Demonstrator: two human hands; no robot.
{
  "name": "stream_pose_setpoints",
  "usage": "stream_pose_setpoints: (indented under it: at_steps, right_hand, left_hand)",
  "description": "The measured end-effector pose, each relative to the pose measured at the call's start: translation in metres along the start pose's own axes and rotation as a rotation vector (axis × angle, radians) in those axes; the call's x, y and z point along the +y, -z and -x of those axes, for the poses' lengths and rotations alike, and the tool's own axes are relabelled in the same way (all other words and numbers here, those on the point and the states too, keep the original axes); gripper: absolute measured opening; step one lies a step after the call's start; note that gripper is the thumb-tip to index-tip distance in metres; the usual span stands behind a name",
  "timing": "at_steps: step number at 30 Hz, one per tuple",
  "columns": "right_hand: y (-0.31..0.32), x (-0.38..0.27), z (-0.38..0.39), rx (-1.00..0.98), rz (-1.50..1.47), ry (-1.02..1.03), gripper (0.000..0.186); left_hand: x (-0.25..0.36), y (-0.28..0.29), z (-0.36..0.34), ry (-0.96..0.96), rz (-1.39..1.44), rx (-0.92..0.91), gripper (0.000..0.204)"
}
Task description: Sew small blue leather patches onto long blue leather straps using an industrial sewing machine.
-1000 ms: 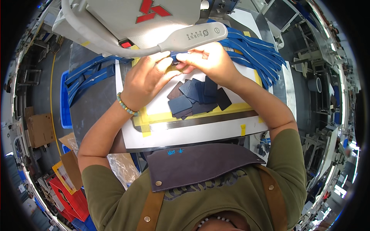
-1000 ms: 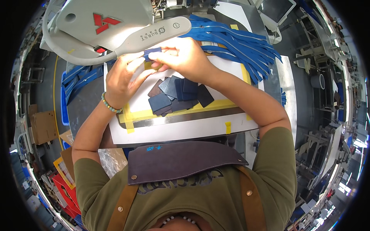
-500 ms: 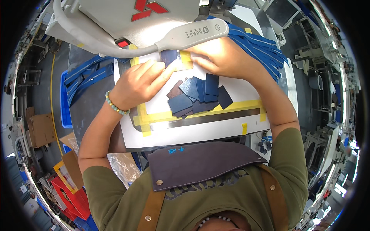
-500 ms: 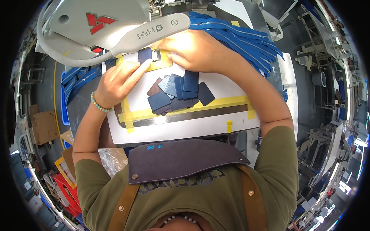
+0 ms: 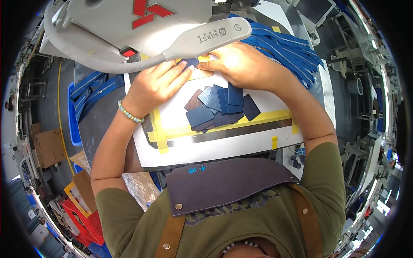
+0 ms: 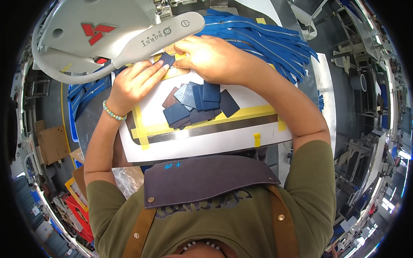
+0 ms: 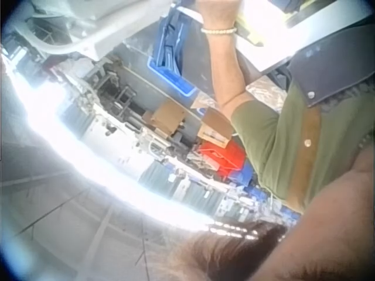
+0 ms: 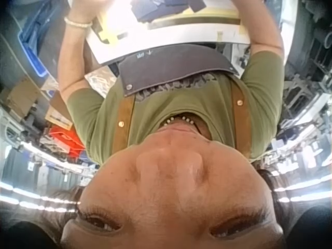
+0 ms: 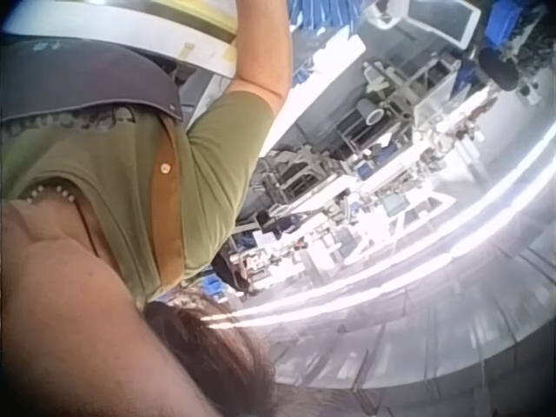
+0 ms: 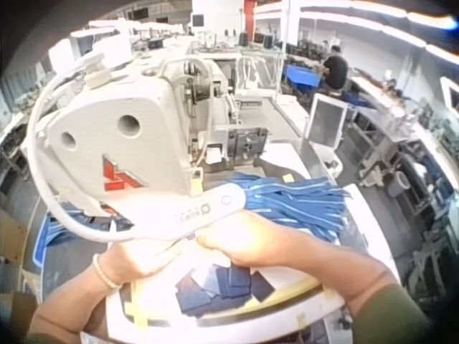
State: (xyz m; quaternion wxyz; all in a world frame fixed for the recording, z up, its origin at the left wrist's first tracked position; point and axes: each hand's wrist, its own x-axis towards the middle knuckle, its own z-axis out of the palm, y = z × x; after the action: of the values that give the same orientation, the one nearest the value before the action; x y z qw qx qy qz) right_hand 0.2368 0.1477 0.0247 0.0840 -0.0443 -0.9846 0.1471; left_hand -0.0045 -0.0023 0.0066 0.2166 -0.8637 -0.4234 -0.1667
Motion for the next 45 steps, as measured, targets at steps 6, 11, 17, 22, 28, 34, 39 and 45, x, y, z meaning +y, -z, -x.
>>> stream_pose_setpoints:
  at_steps: [6, 11, 17, 22, 28, 34, 39, 45]
  right_hand:
    - [0.001, 0.018, 0.003, 0.121, -0.042, 0.118, 0.024]
    - [0.014, 0.015, 0.005, 0.118, -0.032, 0.13, 0.024]
    - [0.01, 0.01, 0.009, 0.188, 0.013, 0.202, 0.021]
    - [0.012, 0.014, 0.009, 0.171, -0.002, 0.181, 0.02]
    - [0.008, 0.01, 0.009, 0.194, 0.036, 0.209, 0.025]
    - [-0.01, 0.012, 0.01, 0.189, 0.041, 0.227, 0.029]
    - [-0.01, 0.008, 0.009, 0.145, 0.073, 0.186, 0.028]
    - [-0.009, 0.002, 0.01, 0.14, 0.064, 0.145, 0.033]
  left_hand:
    - [0.0, -0.001, 0.0, -0.02, -0.017, -0.018, 0.025]
    - [-0.001, 0.004, -0.001, 0.001, 0.017, -0.127, 0.015]
    - [0.003, 0.016, -0.007, -0.03, -0.012, -0.158, 0.027]
    - [0.002, 0.0, -0.004, -0.003, -0.033, -0.149, 0.031]
    - [0.003, -0.004, -0.011, 0.021, -0.002, -0.18, 0.022]
    - [0.008, -0.001, -0.017, 0.038, -0.048, -0.236, 0.018]
    - [0.008, 0.0, -0.018, 0.05, -0.044, -0.247, 0.021]
    - [0.009, 0.0, -0.019, 0.06, -0.021, -0.279, 0.021]
